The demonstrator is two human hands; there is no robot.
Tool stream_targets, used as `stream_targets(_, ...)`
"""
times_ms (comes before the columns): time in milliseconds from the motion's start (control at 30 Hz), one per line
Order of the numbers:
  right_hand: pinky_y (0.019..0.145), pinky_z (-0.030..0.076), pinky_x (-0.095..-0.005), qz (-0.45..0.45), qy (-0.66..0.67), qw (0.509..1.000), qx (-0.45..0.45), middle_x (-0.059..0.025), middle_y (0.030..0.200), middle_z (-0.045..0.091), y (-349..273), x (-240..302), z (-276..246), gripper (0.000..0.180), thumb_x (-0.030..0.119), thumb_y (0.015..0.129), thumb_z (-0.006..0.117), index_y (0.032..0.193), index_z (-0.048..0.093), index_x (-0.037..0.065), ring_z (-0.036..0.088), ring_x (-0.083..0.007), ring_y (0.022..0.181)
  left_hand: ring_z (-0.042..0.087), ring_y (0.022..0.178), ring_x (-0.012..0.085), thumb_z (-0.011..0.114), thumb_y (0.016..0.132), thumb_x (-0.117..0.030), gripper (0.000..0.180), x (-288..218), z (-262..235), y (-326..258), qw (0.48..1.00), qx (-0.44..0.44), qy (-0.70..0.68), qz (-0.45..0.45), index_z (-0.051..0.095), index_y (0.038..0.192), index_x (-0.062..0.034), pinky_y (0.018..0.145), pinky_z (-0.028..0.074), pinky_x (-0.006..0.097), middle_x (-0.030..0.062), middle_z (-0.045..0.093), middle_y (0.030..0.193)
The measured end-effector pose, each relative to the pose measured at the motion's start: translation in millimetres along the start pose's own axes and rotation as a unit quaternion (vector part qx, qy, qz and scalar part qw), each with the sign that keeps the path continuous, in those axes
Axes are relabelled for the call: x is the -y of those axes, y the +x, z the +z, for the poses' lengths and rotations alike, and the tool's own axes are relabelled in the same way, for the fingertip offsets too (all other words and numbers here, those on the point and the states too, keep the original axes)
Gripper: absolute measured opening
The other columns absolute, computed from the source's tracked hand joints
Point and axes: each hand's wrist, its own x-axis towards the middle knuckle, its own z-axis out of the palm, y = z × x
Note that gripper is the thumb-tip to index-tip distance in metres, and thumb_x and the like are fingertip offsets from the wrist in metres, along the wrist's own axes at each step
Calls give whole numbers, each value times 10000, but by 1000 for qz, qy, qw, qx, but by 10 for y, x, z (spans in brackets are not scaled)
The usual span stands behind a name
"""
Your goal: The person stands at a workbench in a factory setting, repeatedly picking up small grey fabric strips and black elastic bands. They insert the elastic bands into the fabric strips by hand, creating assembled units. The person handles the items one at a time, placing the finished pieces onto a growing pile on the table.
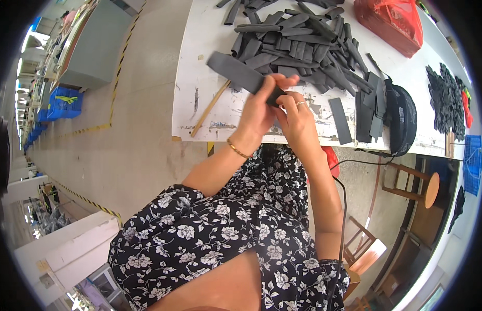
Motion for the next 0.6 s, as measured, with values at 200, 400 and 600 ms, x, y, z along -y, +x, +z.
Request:
stream_targets(200,673,504,-386,-1,25,999,-46,-151,953,637,-63,-82,48,110,-20,819,677,878,585,-6,635,-342,794,604,1133,301,557,988,-294,353,-67,-17,-6,998,-47,-31,11,557,1183,1,1022,456,430,180,659,1133)
stream_targets(400,672,510,-376,32,41,998,-42,-132,949,653,-65,-54,43,109,-14,821,683,875,590,5,648,-320,806,640,1055,331,522,1004,-295,336,-87,38,12,996,-52,-35,65,560,1134,13,1002,487,451,165,671,1041)
stream_targets(600,687,503,-360,43,30,998,-40,-132,957,658,-61,-63,59,106,-25,815,675,874,592,4,648,-310,805,651,1037,326,538,998,-305,343,-47,51,-13,995,-60,-47,65,573,1115,15,981,494,442,155,678,1011)
